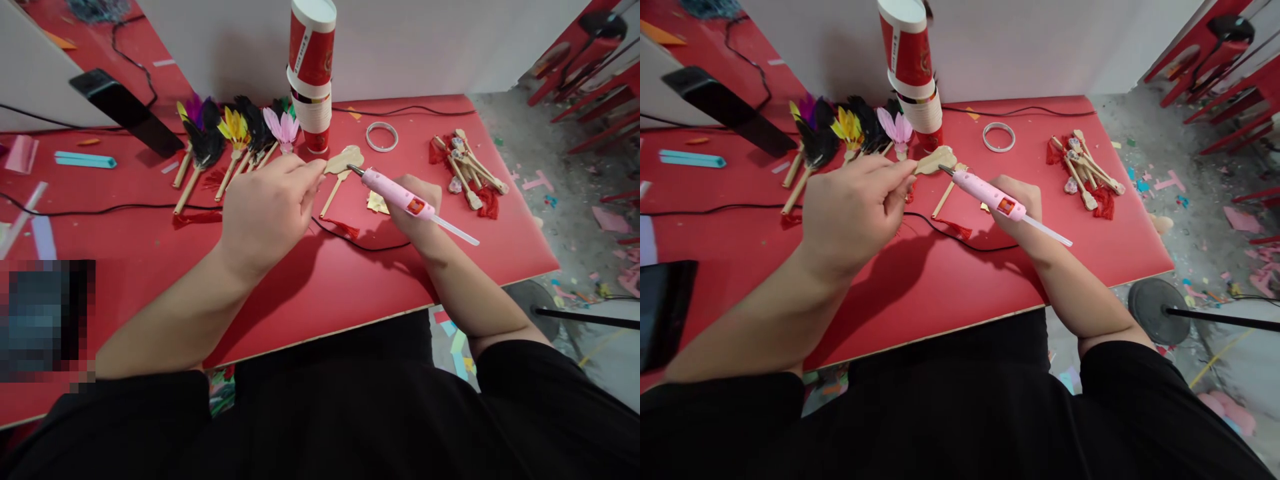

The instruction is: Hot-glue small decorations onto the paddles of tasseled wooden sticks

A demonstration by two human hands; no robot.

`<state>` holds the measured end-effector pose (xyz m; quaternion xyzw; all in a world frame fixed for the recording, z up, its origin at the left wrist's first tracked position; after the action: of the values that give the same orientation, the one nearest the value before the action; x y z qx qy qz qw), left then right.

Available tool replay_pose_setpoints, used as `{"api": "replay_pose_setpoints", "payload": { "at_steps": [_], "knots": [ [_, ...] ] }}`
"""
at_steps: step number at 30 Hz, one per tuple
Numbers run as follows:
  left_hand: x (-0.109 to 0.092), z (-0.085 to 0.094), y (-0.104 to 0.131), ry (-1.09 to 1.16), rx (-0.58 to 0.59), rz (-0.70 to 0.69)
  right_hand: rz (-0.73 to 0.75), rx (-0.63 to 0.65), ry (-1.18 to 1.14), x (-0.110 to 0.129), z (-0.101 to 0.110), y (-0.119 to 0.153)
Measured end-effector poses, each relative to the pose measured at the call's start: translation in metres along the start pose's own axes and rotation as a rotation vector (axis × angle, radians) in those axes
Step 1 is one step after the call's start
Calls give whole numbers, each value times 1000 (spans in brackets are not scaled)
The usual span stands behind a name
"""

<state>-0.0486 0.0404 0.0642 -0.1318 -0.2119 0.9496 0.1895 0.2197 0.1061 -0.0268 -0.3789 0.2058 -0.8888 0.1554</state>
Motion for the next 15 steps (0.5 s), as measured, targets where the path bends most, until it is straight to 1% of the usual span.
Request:
{"api": "replay_pose_setpoints", "payload": {
  "at_steps": [2,6,11,15],
  "knots": [
    [1,-1,-1,17,9,6,2,18,26,1,0,-1],
    [6,-4,-3,84,40,27,89,102,106,1,-2,-1],
    [11,-8,-4,141,4,17,43,128,180,-9,-5,-3],
    [11,-7,-4,157,-18,-1,53,119,175,-8,-6,-5]
  ]
}}
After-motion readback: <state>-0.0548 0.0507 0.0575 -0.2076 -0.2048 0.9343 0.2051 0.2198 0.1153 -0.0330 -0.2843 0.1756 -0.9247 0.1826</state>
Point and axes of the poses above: each hand's wrist, its own y-axis away from the middle knuckle, its own z-axis out of the back of the hand, x = y × z, the point moved 5 cm from there along -y, towards the middle knuckle, and after that the axes turned 3 degrees about -z, right-handed, at the moved point
